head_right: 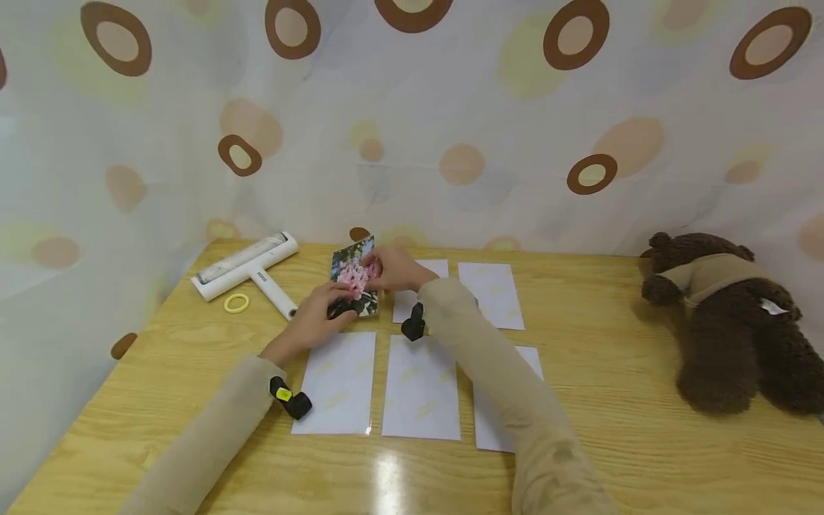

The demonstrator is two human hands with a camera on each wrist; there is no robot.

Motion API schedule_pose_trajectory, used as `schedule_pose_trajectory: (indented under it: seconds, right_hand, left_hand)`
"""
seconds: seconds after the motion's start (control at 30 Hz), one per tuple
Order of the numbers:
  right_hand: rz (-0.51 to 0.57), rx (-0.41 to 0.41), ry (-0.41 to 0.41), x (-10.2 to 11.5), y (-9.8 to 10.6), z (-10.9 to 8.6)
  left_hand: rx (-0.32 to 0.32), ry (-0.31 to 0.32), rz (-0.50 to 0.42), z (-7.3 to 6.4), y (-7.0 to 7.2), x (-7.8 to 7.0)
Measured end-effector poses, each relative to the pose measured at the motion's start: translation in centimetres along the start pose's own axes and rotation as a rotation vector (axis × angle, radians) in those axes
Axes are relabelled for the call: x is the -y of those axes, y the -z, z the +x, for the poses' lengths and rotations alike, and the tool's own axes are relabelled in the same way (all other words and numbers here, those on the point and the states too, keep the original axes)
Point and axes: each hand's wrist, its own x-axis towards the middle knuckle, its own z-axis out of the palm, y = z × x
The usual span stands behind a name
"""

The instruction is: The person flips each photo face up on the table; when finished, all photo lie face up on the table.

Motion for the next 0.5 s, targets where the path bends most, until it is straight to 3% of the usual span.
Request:
schedule_pose_trajectory:
  seconds: [0.17,0.33,0.5]
  right_hand:
    - [-0.014,0.09,-0.072,0.1,-0.4,0.0]
    - [-0.043,0.144,-0.116,0.1,-0.9,-0.2]
    - [-0.106,0.183,-0.14,0.2,-1.2,-0.4]
  left_hand:
    - [-0.011,0.055,0.149,-0.3,0.2,0.1]
    - [0.038,0.116,0.236,-0.4,0.5,0.0]
    - [0.093,0.105,0.28,-0.5,0.6,-0.1]
